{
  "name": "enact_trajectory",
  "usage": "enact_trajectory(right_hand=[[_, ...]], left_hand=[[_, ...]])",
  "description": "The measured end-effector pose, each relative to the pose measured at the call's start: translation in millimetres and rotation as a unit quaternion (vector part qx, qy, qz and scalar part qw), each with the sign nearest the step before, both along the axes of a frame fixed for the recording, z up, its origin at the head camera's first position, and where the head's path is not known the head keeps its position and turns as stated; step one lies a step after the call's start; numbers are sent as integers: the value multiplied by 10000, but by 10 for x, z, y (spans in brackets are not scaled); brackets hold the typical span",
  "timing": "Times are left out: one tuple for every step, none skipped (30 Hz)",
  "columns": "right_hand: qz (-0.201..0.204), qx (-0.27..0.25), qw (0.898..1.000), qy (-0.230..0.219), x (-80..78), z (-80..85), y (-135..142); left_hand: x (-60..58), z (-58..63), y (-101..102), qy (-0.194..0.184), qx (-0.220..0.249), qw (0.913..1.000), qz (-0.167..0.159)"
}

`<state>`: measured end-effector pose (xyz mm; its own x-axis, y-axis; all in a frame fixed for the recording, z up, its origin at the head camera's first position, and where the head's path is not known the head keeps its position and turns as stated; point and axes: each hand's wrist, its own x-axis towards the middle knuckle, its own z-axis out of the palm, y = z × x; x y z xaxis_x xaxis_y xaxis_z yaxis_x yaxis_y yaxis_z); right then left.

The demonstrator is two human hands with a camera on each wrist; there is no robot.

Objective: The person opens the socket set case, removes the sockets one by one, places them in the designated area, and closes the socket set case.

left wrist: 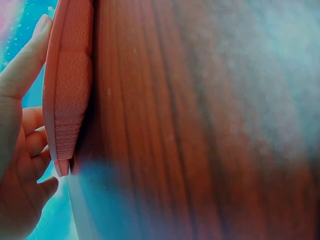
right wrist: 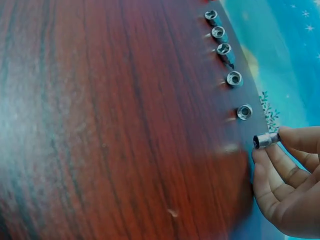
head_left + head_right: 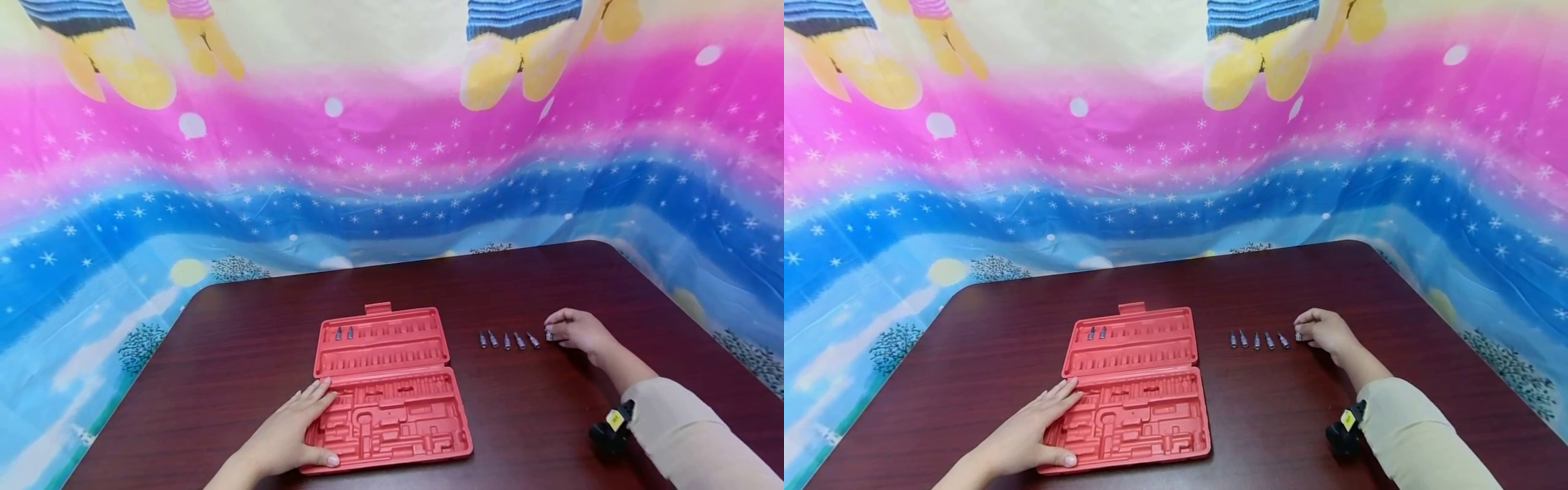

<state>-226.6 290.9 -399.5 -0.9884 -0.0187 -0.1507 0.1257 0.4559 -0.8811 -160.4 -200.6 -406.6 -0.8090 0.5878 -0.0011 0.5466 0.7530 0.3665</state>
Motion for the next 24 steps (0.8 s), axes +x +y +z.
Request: enact_trajectory(right_hand=[[13, 52, 10000, -17, -4, -5, -2], [39, 105, 9999, -22, -8, -8, -4], [50, 158, 9999, -27, -13, -13, -7], [65, 207, 9998, -24, -16, -15, -11], [46, 280, 9996, -35, -19, -14, -16], [60, 341, 9994, -28, -23, -16, -20], [51, 407, 9992, -30, -28, -18, -24], [52, 466, 9989, -33, -32, -19, -28], [48, 532, 9986, -36, -38, -19, -29], [44, 595, 9982, -37, -42, -19, -34], [37, 655, 9978, -42, -48, -22, -38], [48, 698, 9975, -35, -54, -25, -41], [41, 744, 9972, -28, -60, -28, -44], [28, 778, 9970, -14, -66, -31, -48], [12, 812, 9967, 6, -72, -35, -52], [7, 839, 9965, 43, -77, -40, -57], [-4, 881, 9961, 87, -83, -47, -61], [-4, 917, 9957, 143, -87, -52, -64], [-25, 943, 9954, 178, -92, -58, -69], [-39, 972, 9950, 209, -96, -64, -74], [-46, 1002, 9947, 240, -101, -73, -76], [-51, 1029, 9943, 264, -105, -80, -77], [-76, 1055, 9940, 269, -109, -89, -81], [-85, 1072, 9938, 267, -113, -94, -80]], left_hand=[[0, -2, 0, 13, 3, 10000, -6], [0, -3, -1, 28, 7, 10000, -10], [0, -5, -1, 45, 14, 10000, -12], [0, -6, -2, 59, 15, 10000, -11], [-1, -7, -2, 69, 12, 10000, -9], [-2, -8, -2, 74, 15, 10000, -9], [-2, -8, -2, 68, 15, 10000, -7], [-2, -8, -3, 58, 12, 10000, -4], [-1, -9, -3, 51, 7, 10000, -2], [-1, -10, -2, 40, 0, 10000, -1], [0, -10, -2, 27, -4, 10000, 2], [0, -11, -1, 17, -4, 10000, 5], [1, -11, 0, 4, -5, 10000, 11], [0, -12, 1, -4, -6, 10000, 16], [0, -13, 2, -16, -4, 10000, 22], [-1, -14, 3, -28, 0, 10000, 30], [-2, -13, 5, -44, 2, 10000, 38], [-1, -14, 6, -59, 6, 10000, 48], [-2, -15, 8, -72, 13, 10000, 56], [-4, -17, 9, -88, 5, 9999, 70], [-4, -17, 10, -105, -2, 9999, 88], [-6, -20, 11, -114, -9, 9999, 101], [-6, -21, 12, -119, -15, 9999, 113], [-8, -24, 11, -118, -20, 9999, 122]])
